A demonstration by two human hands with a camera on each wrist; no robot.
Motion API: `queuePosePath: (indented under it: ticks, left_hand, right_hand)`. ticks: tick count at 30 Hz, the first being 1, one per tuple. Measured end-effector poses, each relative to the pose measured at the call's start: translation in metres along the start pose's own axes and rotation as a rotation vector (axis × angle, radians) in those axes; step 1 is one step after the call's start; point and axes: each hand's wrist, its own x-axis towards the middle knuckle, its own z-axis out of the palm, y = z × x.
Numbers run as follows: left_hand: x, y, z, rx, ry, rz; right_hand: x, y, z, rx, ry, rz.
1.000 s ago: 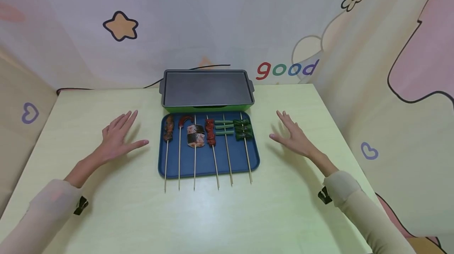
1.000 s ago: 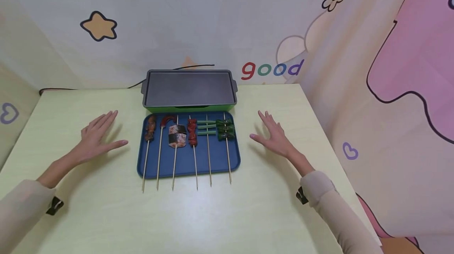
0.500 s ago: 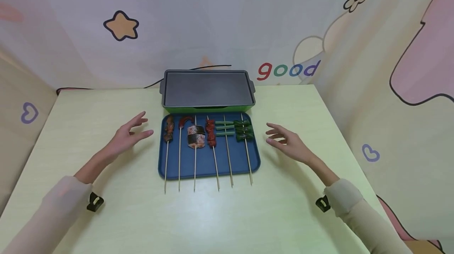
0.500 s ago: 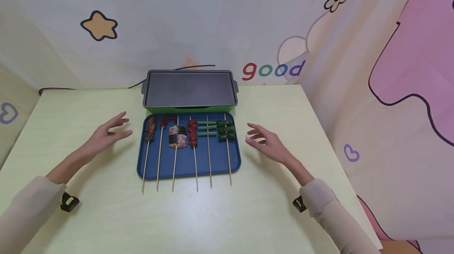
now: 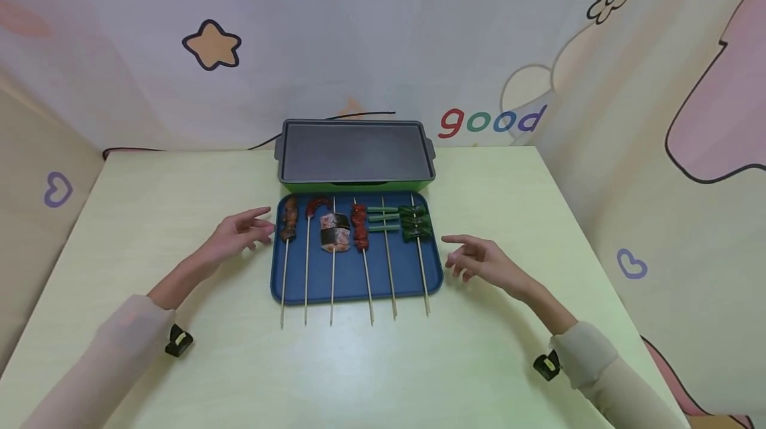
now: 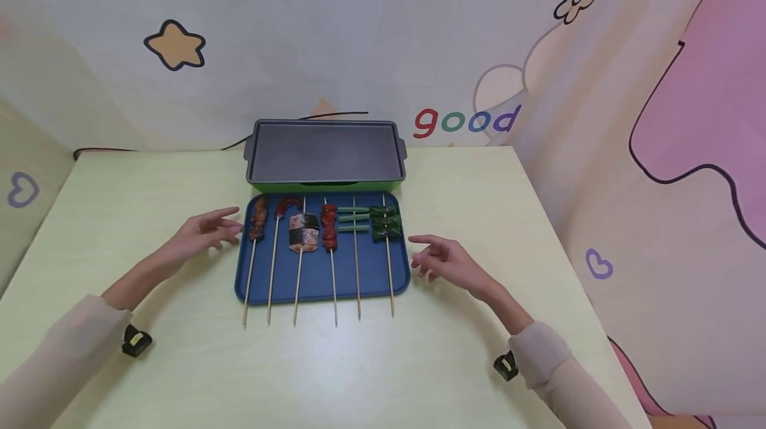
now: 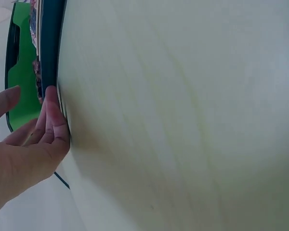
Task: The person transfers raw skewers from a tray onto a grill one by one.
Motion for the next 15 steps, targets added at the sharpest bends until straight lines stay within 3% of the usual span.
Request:
queuePosePath:
  ticks: [8,15]
  left_hand:
    - [0.002,-0.005,0.003,-0.002,-0.025,-0.03]
    - [0.005,-0.004,0.006,-0.008,-0.039,-0.044]
  right_hand:
    - [-0.008,0.01,0.022,0.135,-0.132,0.043]
    - [-0.014,0.011,0.031,0.224,-0.161,0.12]
